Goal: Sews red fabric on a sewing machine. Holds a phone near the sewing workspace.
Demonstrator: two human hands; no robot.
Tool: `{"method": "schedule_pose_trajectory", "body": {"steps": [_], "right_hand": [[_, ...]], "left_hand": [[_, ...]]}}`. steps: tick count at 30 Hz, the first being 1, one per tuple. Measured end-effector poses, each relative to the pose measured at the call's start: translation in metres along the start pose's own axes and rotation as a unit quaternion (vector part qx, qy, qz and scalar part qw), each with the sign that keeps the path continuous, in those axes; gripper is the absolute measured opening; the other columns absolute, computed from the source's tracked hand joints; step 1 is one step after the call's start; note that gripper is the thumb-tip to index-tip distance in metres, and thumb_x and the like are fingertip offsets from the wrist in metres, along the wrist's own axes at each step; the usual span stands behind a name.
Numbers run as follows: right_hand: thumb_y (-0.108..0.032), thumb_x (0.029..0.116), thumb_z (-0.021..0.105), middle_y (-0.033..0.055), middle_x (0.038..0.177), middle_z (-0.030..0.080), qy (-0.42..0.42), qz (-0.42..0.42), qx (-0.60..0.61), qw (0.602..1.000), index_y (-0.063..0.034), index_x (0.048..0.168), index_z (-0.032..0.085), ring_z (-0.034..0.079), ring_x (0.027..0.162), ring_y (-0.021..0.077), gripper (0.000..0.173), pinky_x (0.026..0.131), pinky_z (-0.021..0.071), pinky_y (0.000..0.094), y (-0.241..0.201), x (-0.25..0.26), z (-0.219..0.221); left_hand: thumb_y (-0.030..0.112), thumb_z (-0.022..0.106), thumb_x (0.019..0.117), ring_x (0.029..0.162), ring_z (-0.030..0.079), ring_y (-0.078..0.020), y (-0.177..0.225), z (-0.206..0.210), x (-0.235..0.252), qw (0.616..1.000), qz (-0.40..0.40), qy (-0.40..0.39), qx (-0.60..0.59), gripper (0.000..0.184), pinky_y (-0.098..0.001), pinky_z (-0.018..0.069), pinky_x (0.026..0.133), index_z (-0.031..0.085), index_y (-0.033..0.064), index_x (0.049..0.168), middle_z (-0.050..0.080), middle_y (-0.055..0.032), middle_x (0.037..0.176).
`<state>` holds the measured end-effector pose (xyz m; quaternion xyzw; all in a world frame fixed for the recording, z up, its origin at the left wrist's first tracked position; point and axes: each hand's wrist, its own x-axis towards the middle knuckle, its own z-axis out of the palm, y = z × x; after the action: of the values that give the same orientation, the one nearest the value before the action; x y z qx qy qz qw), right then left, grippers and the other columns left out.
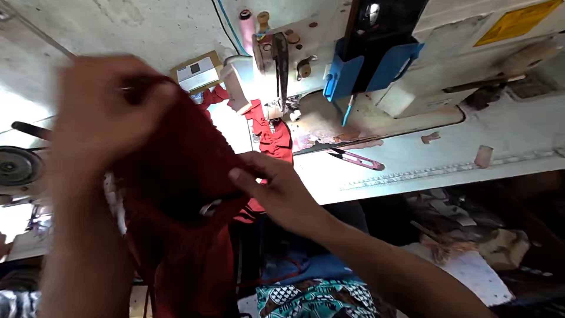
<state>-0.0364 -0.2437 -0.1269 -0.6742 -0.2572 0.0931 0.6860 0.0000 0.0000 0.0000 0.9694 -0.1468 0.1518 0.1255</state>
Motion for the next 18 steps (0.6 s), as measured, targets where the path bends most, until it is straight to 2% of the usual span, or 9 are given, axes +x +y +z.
{"method": "schedule_pose_trajectory", "body": {"steps": [1,2,5,7,8,10,13,15,18], "right_hand": [[-0.022,0.102,0.063,0.001,0.095,0.074,0.029,0.036,-0.01,0.999,-0.0093,0.12,0.069,0.071,0.079,0.0079,0.023,0.07,0.0622,0.0297,0.023,0.008,-0.005],[-0.021,0.1006,0.066,0.0019,0.094,0.073,0.054,0.06,-0.015,0.997,-0.0096,0.123,0.066,0.071,0.077,0.0096,0.025,0.068,0.062,0.0304,0.044,0.012,-0.011],[-0.017,0.0972,0.07,0.0013,0.084,0.07,0.108,0.091,-0.024,0.99,-0.0096,0.127,0.059,0.067,0.068,0.0097,0.033,0.065,0.0596,0.0293,0.086,0.011,-0.025],[-0.017,0.096,0.071,0.0007,0.082,0.069,0.123,0.097,-0.042,0.987,-0.0086,0.127,0.057,0.066,0.065,0.0088,0.034,0.063,0.0593,0.0286,0.096,0.007,-0.032],[-0.018,0.0959,0.071,0.0002,0.081,0.068,0.127,0.098,-0.051,0.986,-0.0087,0.125,0.057,0.065,0.064,0.0078,0.034,0.063,0.0584,0.0273,0.097,0.007,-0.035],[-0.02,0.0957,0.071,-0.0009,0.081,0.068,0.135,0.091,-0.08,0.983,-0.0096,0.122,0.058,0.064,0.065,0.0058,0.031,0.063,0.0569,0.0251,0.098,0.008,-0.036],[-0.024,0.096,0.071,-0.0007,0.084,0.071,0.137,0.063,-0.13,0.98,-0.01,0.122,0.059,0.068,0.068,0.0059,0.032,0.064,0.0599,0.0253,0.101,0.008,-0.036],[-0.028,0.0966,0.069,0.001,0.087,0.071,0.112,0.051,-0.169,0.978,-0.0086,0.125,0.061,0.068,0.072,0.0063,0.036,0.067,0.0594,0.0256,0.104,0.005,-0.036],[-0.036,0.0988,0.063,0.0019,0.086,0.073,0.068,0.044,-0.249,0.965,-0.009,0.115,0.07,0.069,0.075,0.0081,0.032,0.07,0.0584,0.0277,0.106,0.002,-0.036]], "left_hand": [[0.036,0.057,0.1021,0.093,0.07,-0.033,-0.007,0.025,0.01,1.0,-0.009,-0.026,-0.007,0.038,-0.0608,0.0528,0.084,0.07,0.0009,0.111,0.072,-0.0211,0.101],[0.033,0.059,0.1015,0.096,0.07,-0.035,-0.013,0.047,0.02,0.998,-0.022,-0.053,-0.019,0.034,-0.0637,0.0521,0.086,0.072,0.0029,0.111,0.072,-0.0198,0.102],[0.032,0.076,0.0877,0.085,0.066,-0.0177,-0.027,0.095,0.044,0.986,-0.022,-0.131,-0.102,0.026,-0.045,0.0532,0.078,0.07,0.0085,0.098,0.069,-0.0062,0.089],[0.037,0.087,0.0777,0.089,0.067,-0.0162,-0.021,0.108,0.056,0.97,-0.036,-0.194,-0.141,0.044,-0.0439,0.0543,0.084,0.069,0.0074,0.104,0.07,-0.0064,0.094],[0.039,0.087,0.0771,0.091,0.067,-0.0153,-0.018,0.111,0.059,0.966,-0.03,-0.207,-0.149,0.048,-0.0431,0.0545,0.086,0.07,0.0065,0.108,0.071,-0.0066,0.096],[0.036,0.082,0.0825,0.088,0.066,-0.0066,-0.022,0.123,0.061,0.965,0.016,-0.186,-0.182,0.039,-0.032,0.0544,0.084,0.07,0.0061,0.105,0.07,-0.0023,0.093],[0.02,0.071,0.0922,0.095,0.063,0.0073,-0.031,0.142,0.055,0.944,0.071,-0.144,-0.289,0.028,-0.0142,0.0518,0.09,0.065,0.0013,0.113,0.069,0.0032,0.1],[0.016,0.067,0.0949,0.101,0.061,0.0117,-0.032,0.15,0.049,0.927,0.066,-0.134,-0.343,0.027,-0.0112,0.0508,0.093,0.063,0.0028,0.118,0.068,0.0089,0.105],[0.017,0.069,0.0926,0.1,0.061,0.0093,-0.039,0.152,0.05,0.911,0.032,-0.167,-0.375,0.028,-0.0129,0.0512,0.091,0.062,0.0081,0.118,0.067,0.0117,0.103]]}}
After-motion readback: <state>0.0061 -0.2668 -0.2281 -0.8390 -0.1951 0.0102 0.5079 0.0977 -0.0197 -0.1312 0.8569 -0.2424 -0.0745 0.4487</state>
